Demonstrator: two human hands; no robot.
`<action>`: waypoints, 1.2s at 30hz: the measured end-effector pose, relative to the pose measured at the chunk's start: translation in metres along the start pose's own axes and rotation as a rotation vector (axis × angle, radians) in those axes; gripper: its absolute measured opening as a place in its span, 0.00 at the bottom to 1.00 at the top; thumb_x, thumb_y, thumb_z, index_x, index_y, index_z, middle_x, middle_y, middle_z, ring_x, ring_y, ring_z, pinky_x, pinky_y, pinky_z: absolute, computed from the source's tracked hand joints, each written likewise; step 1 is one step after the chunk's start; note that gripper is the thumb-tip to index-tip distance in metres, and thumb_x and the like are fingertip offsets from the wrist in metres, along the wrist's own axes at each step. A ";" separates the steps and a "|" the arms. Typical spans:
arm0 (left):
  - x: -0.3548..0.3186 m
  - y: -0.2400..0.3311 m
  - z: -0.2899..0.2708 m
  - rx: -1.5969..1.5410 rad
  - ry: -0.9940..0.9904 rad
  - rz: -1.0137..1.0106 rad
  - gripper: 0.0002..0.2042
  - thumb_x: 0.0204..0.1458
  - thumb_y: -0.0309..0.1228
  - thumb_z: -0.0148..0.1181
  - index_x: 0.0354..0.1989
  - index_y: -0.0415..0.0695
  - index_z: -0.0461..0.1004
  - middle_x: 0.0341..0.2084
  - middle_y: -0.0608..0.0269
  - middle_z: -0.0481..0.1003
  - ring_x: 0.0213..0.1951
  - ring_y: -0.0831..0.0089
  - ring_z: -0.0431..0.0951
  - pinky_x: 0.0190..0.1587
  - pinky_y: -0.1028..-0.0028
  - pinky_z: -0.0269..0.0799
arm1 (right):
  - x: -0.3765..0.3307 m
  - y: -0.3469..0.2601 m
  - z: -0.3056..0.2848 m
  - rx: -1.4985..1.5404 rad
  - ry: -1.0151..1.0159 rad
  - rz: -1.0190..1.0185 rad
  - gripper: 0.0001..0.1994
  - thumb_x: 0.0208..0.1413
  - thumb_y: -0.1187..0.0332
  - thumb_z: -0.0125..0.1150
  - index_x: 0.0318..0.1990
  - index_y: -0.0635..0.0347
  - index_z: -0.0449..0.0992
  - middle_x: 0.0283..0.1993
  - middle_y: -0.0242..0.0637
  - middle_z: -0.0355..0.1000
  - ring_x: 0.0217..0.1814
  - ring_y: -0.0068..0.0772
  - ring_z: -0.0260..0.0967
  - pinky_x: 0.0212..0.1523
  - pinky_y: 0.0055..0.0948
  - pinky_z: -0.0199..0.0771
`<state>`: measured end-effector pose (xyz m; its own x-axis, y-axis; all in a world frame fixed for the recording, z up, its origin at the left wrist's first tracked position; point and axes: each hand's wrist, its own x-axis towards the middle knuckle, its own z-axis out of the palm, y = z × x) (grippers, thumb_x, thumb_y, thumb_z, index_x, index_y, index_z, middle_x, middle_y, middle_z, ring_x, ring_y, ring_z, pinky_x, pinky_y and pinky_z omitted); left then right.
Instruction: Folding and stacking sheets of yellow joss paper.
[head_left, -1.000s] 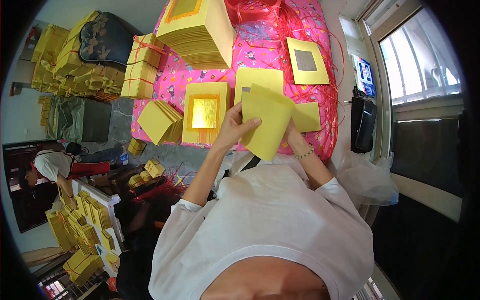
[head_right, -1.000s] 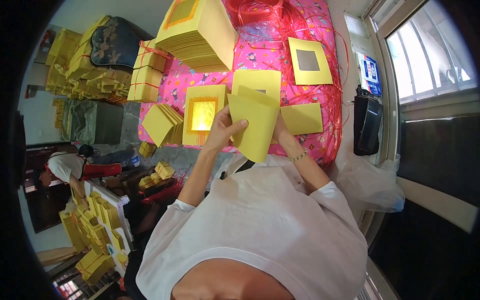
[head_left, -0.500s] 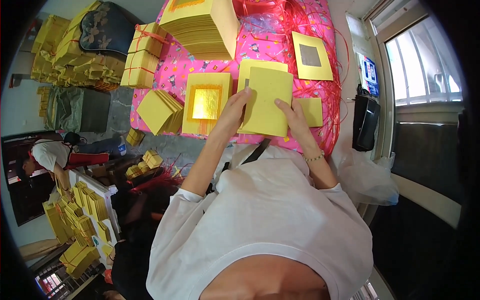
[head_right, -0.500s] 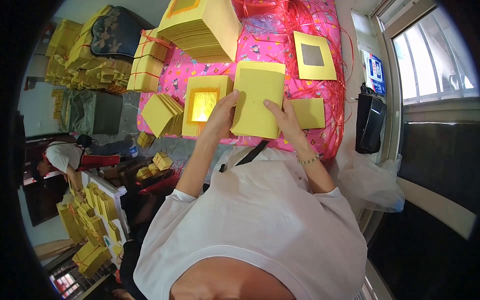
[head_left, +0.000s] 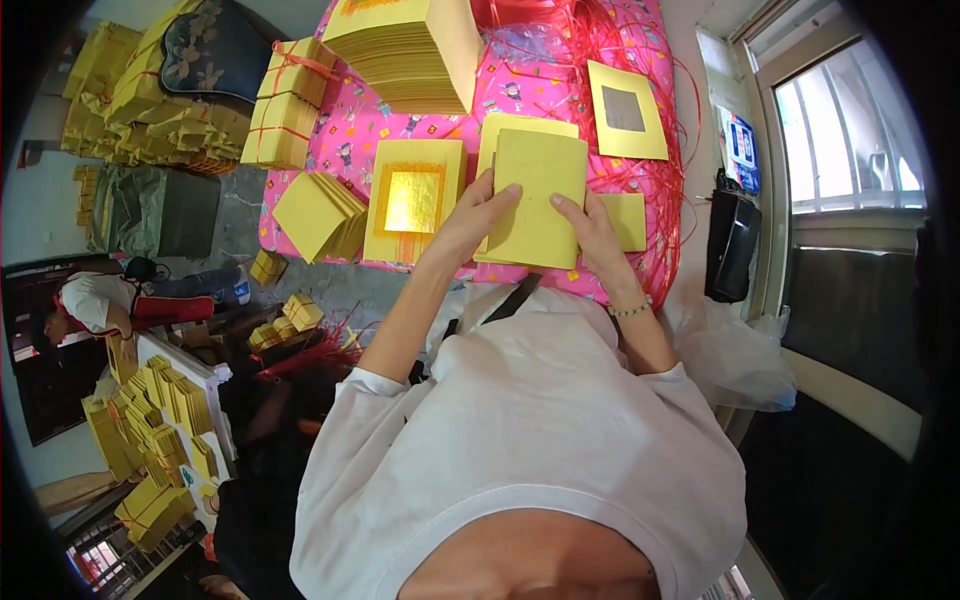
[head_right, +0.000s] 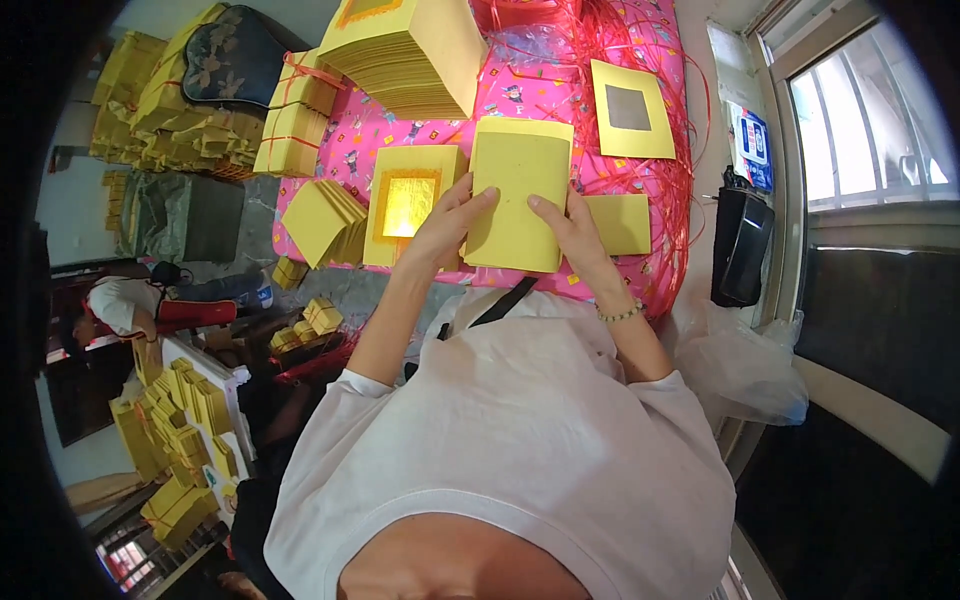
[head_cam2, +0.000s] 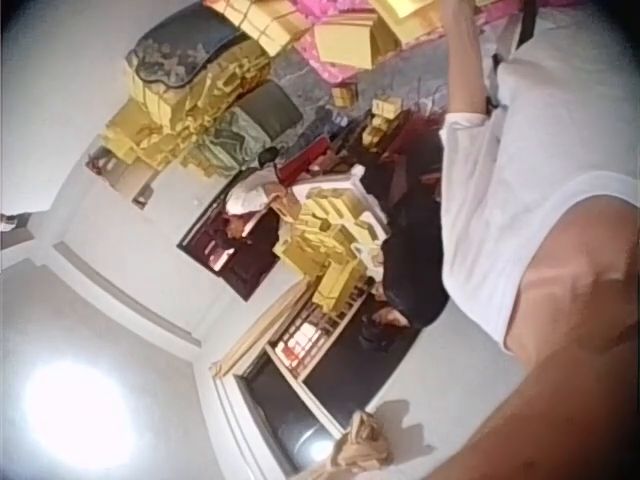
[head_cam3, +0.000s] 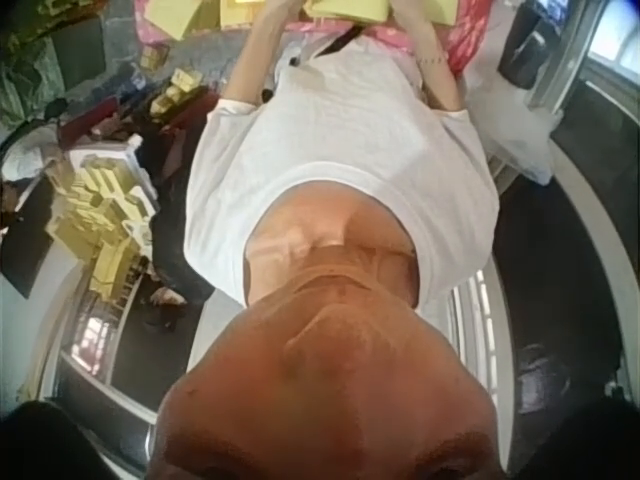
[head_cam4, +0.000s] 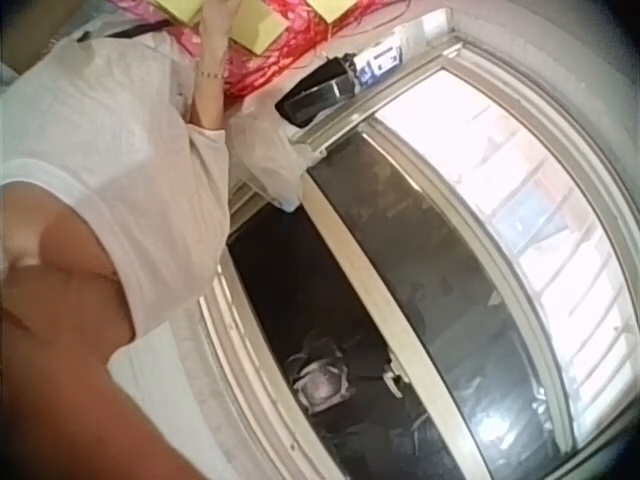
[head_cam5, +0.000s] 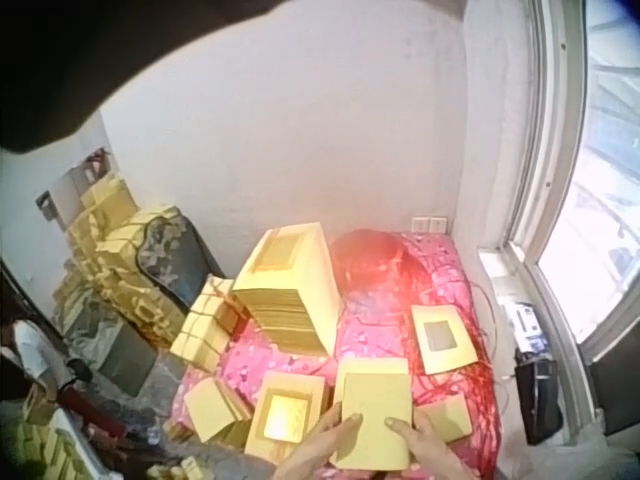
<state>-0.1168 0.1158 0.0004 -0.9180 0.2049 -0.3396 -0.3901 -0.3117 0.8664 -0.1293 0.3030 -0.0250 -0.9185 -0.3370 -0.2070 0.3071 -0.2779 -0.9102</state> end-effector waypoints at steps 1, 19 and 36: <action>0.001 -0.001 0.000 -0.006 -0.034 0.006 0.22 0.61 0.30 0.49 0.63 0.38 0.56 0.52 0.59 0.70 0.53 0.74 0.70 0.54 0.73 0.65 | 0.000 0.000 0.000 -0.001 0.000 0.000 0.19 0.59 0.68 0.57 0.56 0.66 0.66 0.49 0.36 0.72 0.48 0.23 0.69 0.48 0.24 0.71; -0.002 -0.005 0.025 -0.001 0.067 0.255 0.22 0.60 0.25 0.46 0.64 0.39 0.55 0.54 0.60 0.67 0.55 0.75 0.67 0.56 0.74 0.63 | 0.001 -0.008 -0.006 -0.135 -0.067 -0.129 0.21 0.59 0.72 0.56 0.59 0.65 0.61 0.52 0.36 0.69 0.52 0.22 0.66 0.51 0.24 0.69; -0.014 -0.009 0.047 0.119 0.140 0.568 0.15 0.62 0.29 0.48 0.55 0.39 0.59 0.49 0.60 0.68 0.52 0.76 0.66 0.55 0.74 0.61 | -0.017 -0.023 0.004 -0.065 -0.029 -0.210 0.18 0.57 0.74 0.58 0.55 0.66 0.66 0.49 0.34 0.71 0.49 0.19 0.68 0.49 0.23 0.69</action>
<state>-0.0972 0.1596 0.0151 -0.9845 -0.0897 0.1507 0.1676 -0.2290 0.9589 -0.1200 0.3112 0.0014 -0.9526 -0.3041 -0.0010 0.0924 -0.2865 -0.9536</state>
